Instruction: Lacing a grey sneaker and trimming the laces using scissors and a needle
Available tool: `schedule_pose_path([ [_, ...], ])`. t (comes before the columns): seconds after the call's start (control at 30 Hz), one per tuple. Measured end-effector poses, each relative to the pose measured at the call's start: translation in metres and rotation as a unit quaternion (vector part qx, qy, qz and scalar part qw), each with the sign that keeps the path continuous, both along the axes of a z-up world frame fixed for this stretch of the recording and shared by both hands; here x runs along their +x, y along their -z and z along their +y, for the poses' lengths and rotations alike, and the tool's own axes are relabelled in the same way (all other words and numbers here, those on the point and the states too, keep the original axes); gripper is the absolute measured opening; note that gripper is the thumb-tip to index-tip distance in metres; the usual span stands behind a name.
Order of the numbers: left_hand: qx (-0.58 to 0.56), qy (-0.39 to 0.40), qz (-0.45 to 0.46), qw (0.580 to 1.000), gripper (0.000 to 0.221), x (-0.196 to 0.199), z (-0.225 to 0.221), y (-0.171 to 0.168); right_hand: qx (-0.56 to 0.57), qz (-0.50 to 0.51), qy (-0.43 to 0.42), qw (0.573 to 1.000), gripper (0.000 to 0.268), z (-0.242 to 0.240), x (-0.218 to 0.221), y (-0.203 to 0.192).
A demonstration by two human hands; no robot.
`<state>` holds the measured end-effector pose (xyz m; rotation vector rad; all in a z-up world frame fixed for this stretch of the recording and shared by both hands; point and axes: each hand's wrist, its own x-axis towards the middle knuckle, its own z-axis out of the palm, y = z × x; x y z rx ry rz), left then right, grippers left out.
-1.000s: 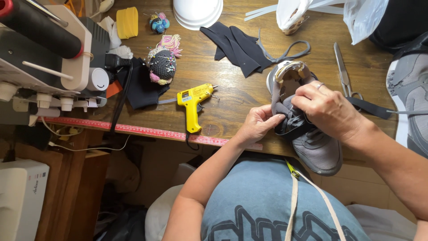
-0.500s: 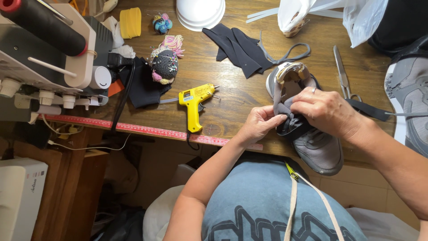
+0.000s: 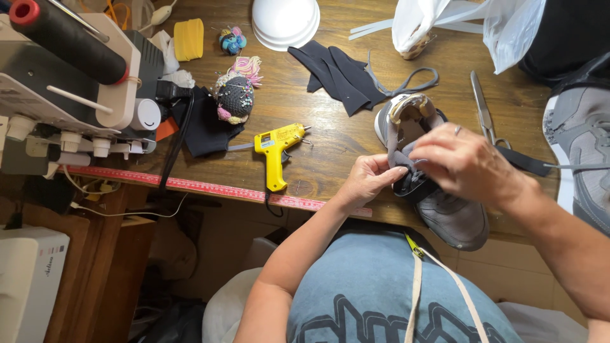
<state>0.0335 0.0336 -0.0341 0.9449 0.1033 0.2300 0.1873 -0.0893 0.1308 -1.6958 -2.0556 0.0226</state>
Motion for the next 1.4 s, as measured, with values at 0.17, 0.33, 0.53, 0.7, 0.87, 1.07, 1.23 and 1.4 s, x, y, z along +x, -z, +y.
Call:
schedule_pose_path([
  [0.17,0.009,-0.01,0.015,1.0,0.014,-0.003,0.0,-0.006,-0.001,-0.027,-0.001,1.0,0.011,-0.011,-0.014,0.021],
  [0.33,-0.01,-0.009,0.012,1.0,0.015,0.004,-0.005,0.012,0.002,-0.1,0.0,0.995,0.021,-0.008,-0.016,0.034],
  [0.53,-0.029,-0.061,0.085,0.994,0.009,0.017,-0.012,0.028,0.167,-0.164,-0.038,0.972,0.023,-0.001,-0.037,0.038],
  [0.7,-0.056,-0.07,0.084,0.992,0.01,0.008,-0.013,-0.005,0.129,-0.151,0.018,0.98,0.026,-0.014,-0.04,0.012],
  [0.87,-0.057,-0.068,0.084,0.992,0.013,0.006,-0.012,0.001,0.088,-0.121,0.047,0.988,0.017,-0.02,-0.031,0.023],
  [1.07,-0.041,-0.069,0.098,0.992,0.013,0.008,-0.012,0.011,0.109,-0.189,0.06,0.974,0.02,-0.012,-0.029,0.044],
  [1.23,-0.02,-0.079,0.122,0.989,0.013,0.01,-0.014,0.014,0.163,-0.194,0.033,0.967,0.02,-0.002,-0.036,0.051],
  [1.4,0.003,-0.101,0.13,0.986,0.007,0.003,-0.017,-0.026,0.225,-0.022,0.06,0.972,0.015,-0.011,-0.073,0.019],
])
